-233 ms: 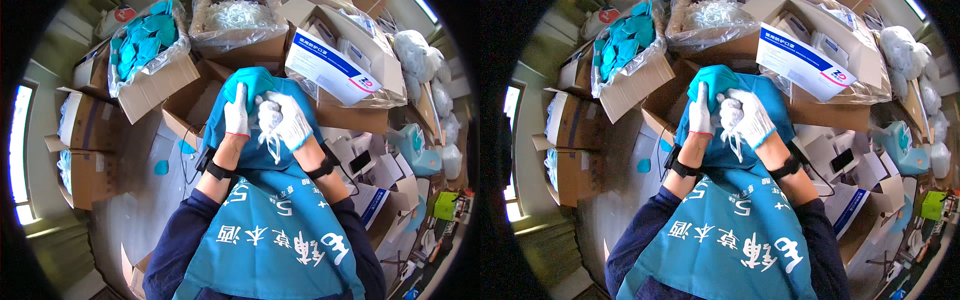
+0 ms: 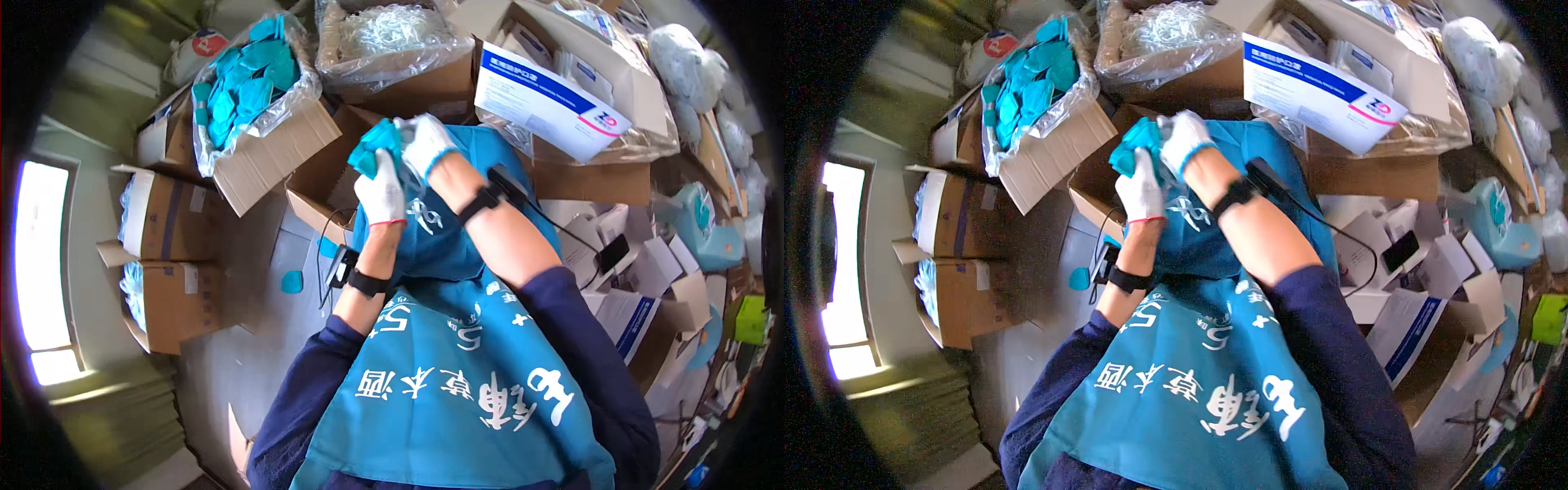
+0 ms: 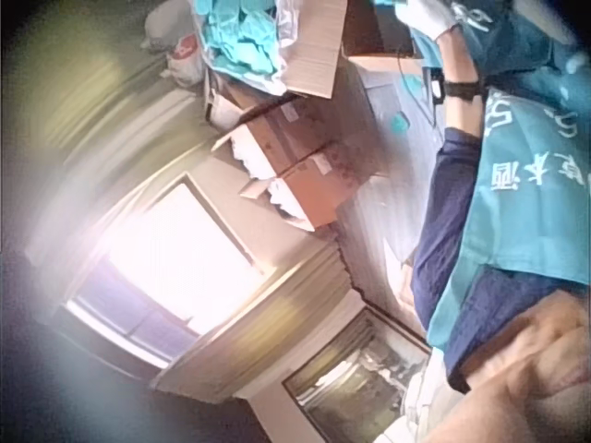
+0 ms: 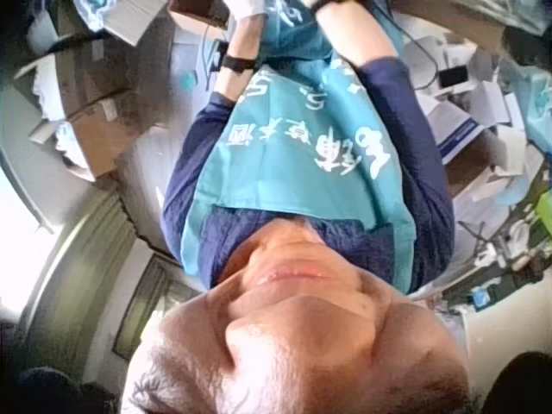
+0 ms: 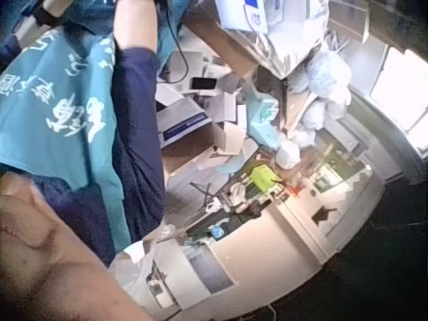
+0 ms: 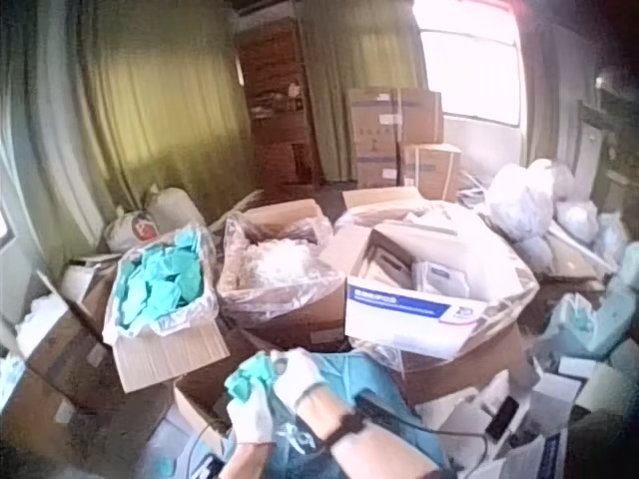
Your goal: The recorder sorts through bulk boxes of medical masks, checking them and placing them into individual packages or smaller boxes.
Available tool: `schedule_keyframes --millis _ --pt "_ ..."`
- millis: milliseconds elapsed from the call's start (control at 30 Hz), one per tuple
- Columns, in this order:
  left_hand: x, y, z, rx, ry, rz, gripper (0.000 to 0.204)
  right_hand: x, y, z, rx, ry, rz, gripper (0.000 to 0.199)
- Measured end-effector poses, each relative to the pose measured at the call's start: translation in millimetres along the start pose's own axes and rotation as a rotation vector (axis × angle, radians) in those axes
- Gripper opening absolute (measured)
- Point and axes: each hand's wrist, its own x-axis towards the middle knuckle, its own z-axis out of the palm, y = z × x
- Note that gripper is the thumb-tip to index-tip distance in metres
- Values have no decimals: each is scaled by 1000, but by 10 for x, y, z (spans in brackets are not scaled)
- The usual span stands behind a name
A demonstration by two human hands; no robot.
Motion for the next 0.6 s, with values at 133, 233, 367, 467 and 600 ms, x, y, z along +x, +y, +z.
schedule_keyframes --millis 133,233,367,467,600 --pt "-74 221 -326 -160 20 236 27 457 30 670 -703 239 40 26" --pt "-720 722 -461 30 -258 303 20 834 605 131 1023 295 489 29" --pt "-458 717 -766 -604 -457 -253 31 464 -9 -202 919 9 307 25" --pt "-204 547 -745 -1319 -931 -638 39 -184 -317 -137 1001 -550 246 63" --pt "-236 345 -586 -1666 -995 -1108 16 -682 -531 18 922 -594 254 51"
